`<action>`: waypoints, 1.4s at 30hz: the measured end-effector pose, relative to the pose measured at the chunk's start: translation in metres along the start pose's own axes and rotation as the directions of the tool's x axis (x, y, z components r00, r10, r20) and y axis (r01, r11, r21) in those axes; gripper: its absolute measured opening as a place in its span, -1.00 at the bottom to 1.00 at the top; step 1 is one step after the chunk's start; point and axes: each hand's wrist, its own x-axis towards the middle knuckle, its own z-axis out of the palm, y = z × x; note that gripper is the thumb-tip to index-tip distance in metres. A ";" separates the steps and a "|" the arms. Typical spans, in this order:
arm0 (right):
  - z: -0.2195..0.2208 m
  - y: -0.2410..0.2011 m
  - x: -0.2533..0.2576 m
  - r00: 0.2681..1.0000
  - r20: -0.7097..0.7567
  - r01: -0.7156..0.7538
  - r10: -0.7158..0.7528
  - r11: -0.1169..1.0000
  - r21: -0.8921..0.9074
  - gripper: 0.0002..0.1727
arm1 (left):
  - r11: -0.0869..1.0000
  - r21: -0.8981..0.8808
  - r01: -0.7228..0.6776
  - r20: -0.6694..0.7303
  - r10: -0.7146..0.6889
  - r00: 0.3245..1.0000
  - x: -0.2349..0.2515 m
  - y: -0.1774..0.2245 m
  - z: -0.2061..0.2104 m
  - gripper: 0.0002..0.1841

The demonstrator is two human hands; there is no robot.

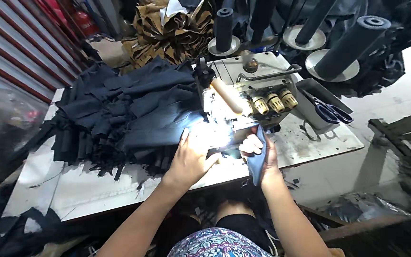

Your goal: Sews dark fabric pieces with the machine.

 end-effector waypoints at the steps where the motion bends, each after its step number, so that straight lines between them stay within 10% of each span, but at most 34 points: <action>1: 0.000 0.001 -0.001 1.000 0.011 -0.011 0.011 1.000 -0.012 -0.61 | 1.000 0.000 0.002 0.035 -0.002 0.999 0.003 -0.004 -0.002 -0.43; 8: 0.047 0.017 -0.045 0.984 0.091 -0.028 0.155 0.630 -0.776 -0.81 | 0.915 -0.352 0.198 0.115 -0.168 0.979 -0.009 0.022 -0.045 -0.15; 13: 0.074 0.010 -0.053 0.694 0.573 0.239 0.435 0.612 -0.754 -0.69 | 0.647 -0.759 0.069 0.173 0.098 0.980 -0.027 0.039 -0.075 -0.62; 16: 0.070 -0.005 -0.048 0.618 0.656 0.188 0.434 0.728 -0.659 -0.69 | 0.780 -0.625 -0.039 0.093 0.123 0.988 -0.029 0.023 -0.102 -0.64; 19: 0.045 -0.017 -0.039 0.753 0.574 0.062 0.322 0.834 -0.549 -0.72 | 0.988 -0.135 0.077 0.033 -0.074 0.997 -0.020 -0.021 -0.134 -0.68; 22: 0.024 -0.007 -0.023 0.933 0.277 -0.067 0.230 0.868 -0.493 -0.72 | 0.964 0.171 0.202 -0.051 -0.196 0.979 -0.004 -0.049 -0.119 -0.73; 27: 0.019 0.017 -0.008 0.976 -0.006 -0.204 0.219 0.895 -0.397 -0.67 | 0.988 -0.029 -0.151 -0.123 0.146 0.982 -0.016 -0.018 -0.020 -0.75; 42: 0.019 0.019 0.004 0.989 -0.103 -0.128 0.109 0.971 -0.201 -0.51 | 0.998 0.070 0.011 0.005 -0.011 1.000 -0.023 0.003 -0.003 -0.46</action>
